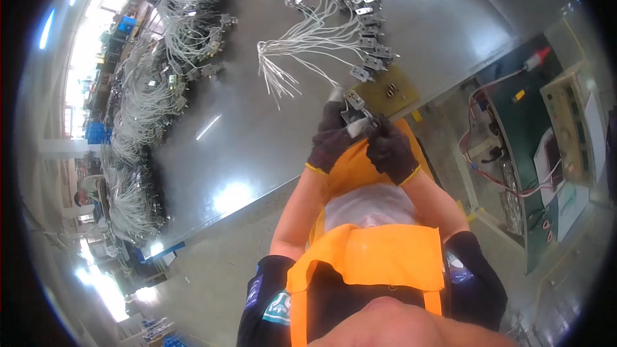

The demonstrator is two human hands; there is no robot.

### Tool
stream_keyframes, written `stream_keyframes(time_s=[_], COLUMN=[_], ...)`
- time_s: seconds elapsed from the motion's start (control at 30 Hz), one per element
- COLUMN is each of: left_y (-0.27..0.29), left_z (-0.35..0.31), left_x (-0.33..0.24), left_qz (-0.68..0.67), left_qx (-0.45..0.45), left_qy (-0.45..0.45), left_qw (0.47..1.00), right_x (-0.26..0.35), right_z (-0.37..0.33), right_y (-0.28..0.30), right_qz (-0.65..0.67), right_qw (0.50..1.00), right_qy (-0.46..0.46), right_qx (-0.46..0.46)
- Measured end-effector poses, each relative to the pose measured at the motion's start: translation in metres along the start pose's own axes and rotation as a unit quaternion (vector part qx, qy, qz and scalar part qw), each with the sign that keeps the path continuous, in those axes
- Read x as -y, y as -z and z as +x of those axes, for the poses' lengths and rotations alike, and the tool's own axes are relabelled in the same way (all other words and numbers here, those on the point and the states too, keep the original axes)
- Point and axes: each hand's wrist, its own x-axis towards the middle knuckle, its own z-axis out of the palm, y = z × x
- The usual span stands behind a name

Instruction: Inserting individual wire connectors from a harness into a testing or assembly fixture.

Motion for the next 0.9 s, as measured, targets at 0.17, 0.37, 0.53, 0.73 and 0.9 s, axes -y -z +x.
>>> stream_keyframes(time_s=[0.17, 0.37, 0.53, 0.73, 0.9], left_y=[-0.006, 0.004, -0.009, -0.023, -0.023], left_z=[-0.016, -0.002, -0.003, 0.006, 0.012], left_x=[-0.021, 0.009, 0.007, -0.015, -0.029], left_qz=[0.041, 0.178, 0.110, 0.326, 0.119], left_qx=[-0.053, -0.075, -0.093, -0.048, 0.024], left_qy=[-0.054, -0.036, -0.060, -0.072, -0.010], left_qw=[0.996, 0.981, 0.988, 0.941, 0.993], right_x=[-0.013, 0.048, 0.027, 0.034, 0.014], right_z=[0.037, 0.037, -0.019, -0.039, -0.015], right_y=[0.005, 0.018, 0.016, 0.014, 0.002], right_qz=[0.166, -0.475, -0.170, -0.181, -0.289], right_qw=[0.971, 0.690, 0.965, 0.975, 0.941], right_qy=[0.159, 0.536, 0.199, 0.129, 0.179], right_qx=[0.060, -0.103, -0.011, -0.019, -0.002])
